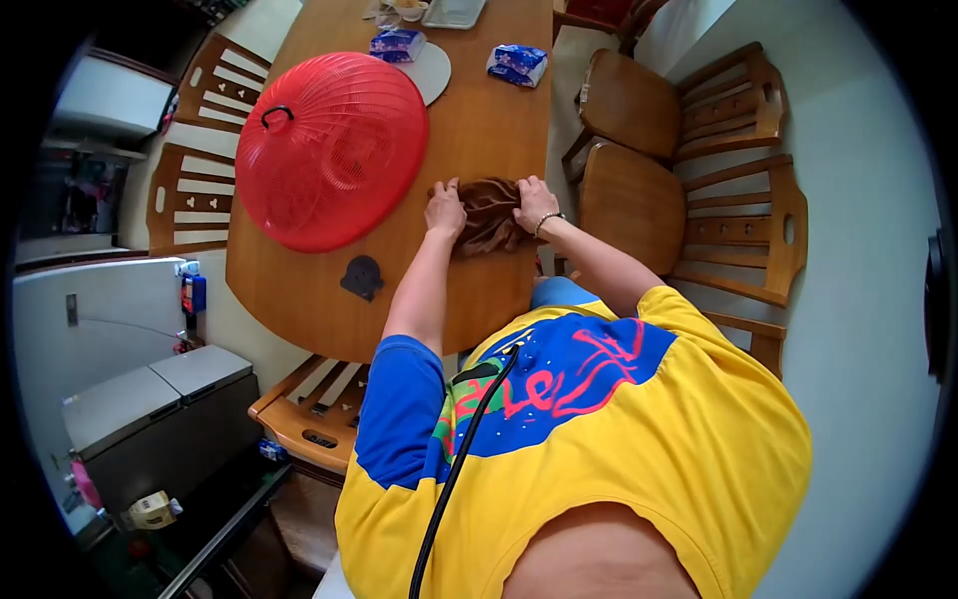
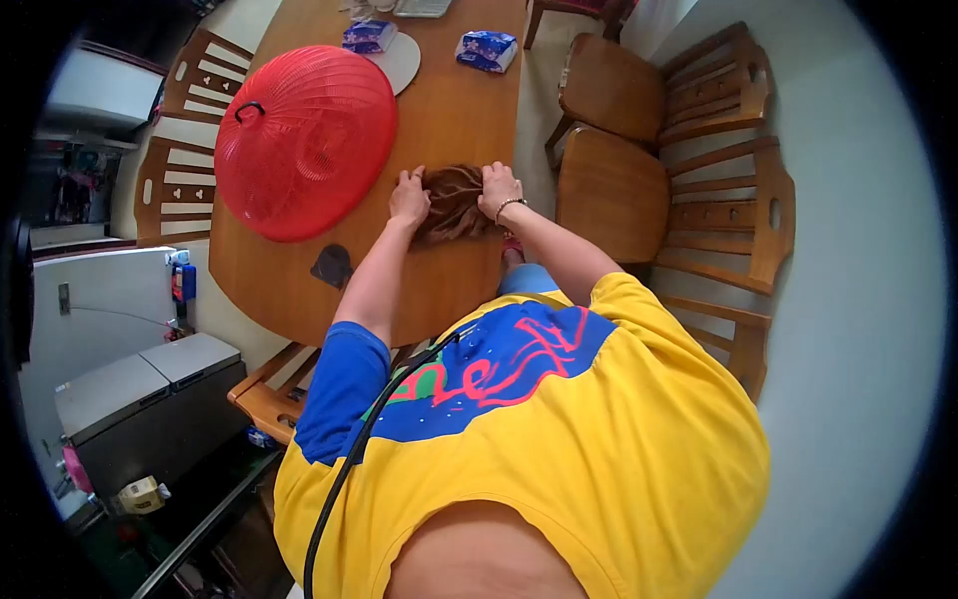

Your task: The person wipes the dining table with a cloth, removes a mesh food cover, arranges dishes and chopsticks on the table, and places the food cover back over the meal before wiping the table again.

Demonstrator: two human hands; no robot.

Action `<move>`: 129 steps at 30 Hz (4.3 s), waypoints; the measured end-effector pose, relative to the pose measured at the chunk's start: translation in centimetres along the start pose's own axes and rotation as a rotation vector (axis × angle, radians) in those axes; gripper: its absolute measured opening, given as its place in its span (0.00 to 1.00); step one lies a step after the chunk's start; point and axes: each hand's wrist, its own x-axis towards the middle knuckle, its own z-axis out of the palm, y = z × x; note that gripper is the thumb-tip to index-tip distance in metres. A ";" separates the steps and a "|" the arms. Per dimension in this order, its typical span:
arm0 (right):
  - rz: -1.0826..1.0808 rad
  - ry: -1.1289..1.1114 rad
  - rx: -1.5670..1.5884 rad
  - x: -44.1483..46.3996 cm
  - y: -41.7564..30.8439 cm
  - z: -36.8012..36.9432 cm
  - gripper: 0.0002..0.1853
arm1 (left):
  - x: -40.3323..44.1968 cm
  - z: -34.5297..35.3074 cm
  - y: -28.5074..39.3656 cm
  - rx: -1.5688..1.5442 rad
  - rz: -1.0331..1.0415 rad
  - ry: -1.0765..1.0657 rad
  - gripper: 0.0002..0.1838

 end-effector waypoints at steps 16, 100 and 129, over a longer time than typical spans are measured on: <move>-0.180 0.392 0.520 9.6 0.5 -14.7 0.09 | 11.7 -13.6 5.7 -0.349 0.300 0.518 0.06; -0.199 0.347 0.023 14.9 2.2 0.3 0.28 | 14.5 5.2 5.6 0.168 -0.009 0.106 0.35; -0.369 0.340 -0.071 37.5 9.5 -8.1 0.32 | 35.1 8.5 11.2 0.274 0.063 0.074 0.33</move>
